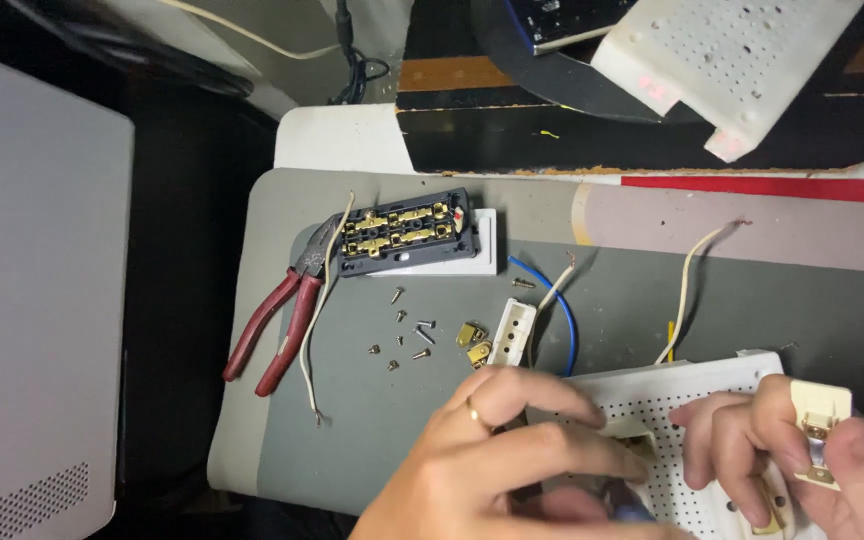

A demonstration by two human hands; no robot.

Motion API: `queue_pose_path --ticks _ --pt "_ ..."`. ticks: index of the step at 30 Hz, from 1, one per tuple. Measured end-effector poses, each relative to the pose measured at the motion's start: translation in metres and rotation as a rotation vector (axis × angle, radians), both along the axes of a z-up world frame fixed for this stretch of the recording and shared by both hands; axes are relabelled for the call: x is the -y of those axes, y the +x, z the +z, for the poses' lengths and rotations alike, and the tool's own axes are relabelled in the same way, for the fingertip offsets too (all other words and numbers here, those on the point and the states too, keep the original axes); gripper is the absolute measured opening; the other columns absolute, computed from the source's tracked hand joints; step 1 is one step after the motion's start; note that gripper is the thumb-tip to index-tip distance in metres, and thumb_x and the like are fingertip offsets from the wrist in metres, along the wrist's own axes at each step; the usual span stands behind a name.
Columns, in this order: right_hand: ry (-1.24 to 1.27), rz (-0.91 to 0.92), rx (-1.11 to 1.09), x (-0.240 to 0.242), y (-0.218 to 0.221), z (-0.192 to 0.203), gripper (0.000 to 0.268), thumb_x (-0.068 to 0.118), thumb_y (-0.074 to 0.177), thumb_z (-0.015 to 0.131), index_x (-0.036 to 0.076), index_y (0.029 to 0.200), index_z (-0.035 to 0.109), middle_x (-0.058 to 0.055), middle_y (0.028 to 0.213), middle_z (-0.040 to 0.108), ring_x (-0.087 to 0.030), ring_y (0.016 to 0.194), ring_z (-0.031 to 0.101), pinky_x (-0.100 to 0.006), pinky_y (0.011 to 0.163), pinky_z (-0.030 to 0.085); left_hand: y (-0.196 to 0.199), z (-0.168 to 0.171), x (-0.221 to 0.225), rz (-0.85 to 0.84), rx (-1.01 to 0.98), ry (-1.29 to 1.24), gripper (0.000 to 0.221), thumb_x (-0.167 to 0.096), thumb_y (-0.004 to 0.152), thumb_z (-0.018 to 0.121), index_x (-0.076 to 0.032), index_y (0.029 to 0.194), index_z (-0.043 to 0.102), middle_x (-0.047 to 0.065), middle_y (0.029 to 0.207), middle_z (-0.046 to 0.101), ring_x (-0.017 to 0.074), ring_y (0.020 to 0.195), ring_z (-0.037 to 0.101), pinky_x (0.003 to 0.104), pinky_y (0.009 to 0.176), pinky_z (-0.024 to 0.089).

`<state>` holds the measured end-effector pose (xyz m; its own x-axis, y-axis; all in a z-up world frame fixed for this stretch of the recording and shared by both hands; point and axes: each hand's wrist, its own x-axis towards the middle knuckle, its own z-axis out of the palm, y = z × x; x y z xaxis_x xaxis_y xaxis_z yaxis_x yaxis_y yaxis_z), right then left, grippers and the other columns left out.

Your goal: The person is repairing or assembling an electrical switch mechanism by using a screwdriver to secure internal components.

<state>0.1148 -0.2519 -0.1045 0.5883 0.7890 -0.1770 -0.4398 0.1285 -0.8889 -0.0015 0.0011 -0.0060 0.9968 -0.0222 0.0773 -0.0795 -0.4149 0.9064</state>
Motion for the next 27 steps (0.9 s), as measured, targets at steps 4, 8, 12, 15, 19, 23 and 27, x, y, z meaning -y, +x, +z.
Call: queue_pose_path --ticks 4,8,12,15,19,23,27 --pt "0.024 0.049 -0.02 0.002 0.005 -0.001 0.059 0.063 0.103 0.053 0.014 0.071 0.05 -0.012 0.047 0.061 -0.035 0.063 0.069 -0.052 0.095 0.044 -0.002 -0.001 0.002 0.003 0.172 0.125 0.02 -0.036 0.105 0.049 -0.031 0.115 0.065 -0.006 0.109 0.071 0.0252 0.12 0.068 0.039 0.099 0.054" --pt "-0.025 0.002 0.017 -0.001 -0.004 0.004 0.059 0.066 0.103 0.05 0.016 0.072 0.048 -0.009 0.046 0.058 -0.032 0.061 0.067 -0.051 0.094 0.047 0.001 0.005 -0.004 -0.063 0.126 0.098 0.05 0.016 0.101 0.075 -0.028 0.122 0.062 0.0 0.115 0.069 0.0191 0.103 0.061 0.026 0.089 0.061" --pt "-0.04 -0.014 0.072 0.002 0.0 -0.002 0.058 0.067 0.105 0.044 0.018 0.074 0.045 -0.006 0.045 0.055 -0.03 0.059 0.066 -0.05 0.093 0.047 0.008 0.011 -0.007 -0.012 0.053 -0.192 0.013 -0.012 0.096 0.062 -0.005 0.106 0.066 0.009 0.102 0.065 0.0193 0.088 0.066 0.03 0.085 0.056" --pt "-0.01 0.05 0.089 0.005 0.004 -0.007 0.058 0.067 0.105 0.043 0.019 0.075 0.045 -0.007 0.046 0.058 -0.03 0.059 0.068 -0.051 0.094 0.048 -0.006 0.021 -0.031 0.03 0.023 -0.188 0.019 -0.018 0.094 0.06 -0.005 0.104 0.068 0.011 0.103 0.072 0.0213 0.093 0.07 0.029 0.087 0.058" --pt "-0.022 0.023 0.03 0.008 0.002 -0.008 0.056 0.066 0.104 0.047 0.018 0.073 0.048 -0.008 0.046 0.057 -0.032 0.056 0.068 -0.055 0.095 0.046 -0.028 -0.018 -0.017 0.578 0.512 -0.062 0.064 -0.016 0.099 0.049 -0.033 0.156 0.023 0.016 0.091 0.065 0.0329 0.066 0.077 0.038 0.066 0.071" --pt "-0.041 0.031 0.07 0.009 0.001 -0.009 0.058 0.066 0.104 0.046 0.018 0.072 0.047 -0.008 0.042 0.059 -0.032 0.057 0.072 -0.055 0.094 0.05 -0.003 -0.024 0.006 1.007 0.49 -0.108 0.052 -0.013 0.098 0.058 -0.018 0.142 0.031 0.023 0.094 0.064 0.0298 0.071 0.068 0.04 0.076 0.068" --pt "-0.042 -0.006 0.068 0.01 -0.001 -0.013 0.06 0.069 0.105 0.044 0.019 0.071 0.047 -0.006 0.042 0.057 -0.03 0.055 0.071 -0.052 0.091 0.05 0.009 -0.023 -0.001 1.13 0.414 -0.095 0.051 -0.018 0.095 0.055 -0.01 0.137 0.026 0.021 0.088 0.063 0.0256 0.07 0.066 0.038 0.069 0.069"
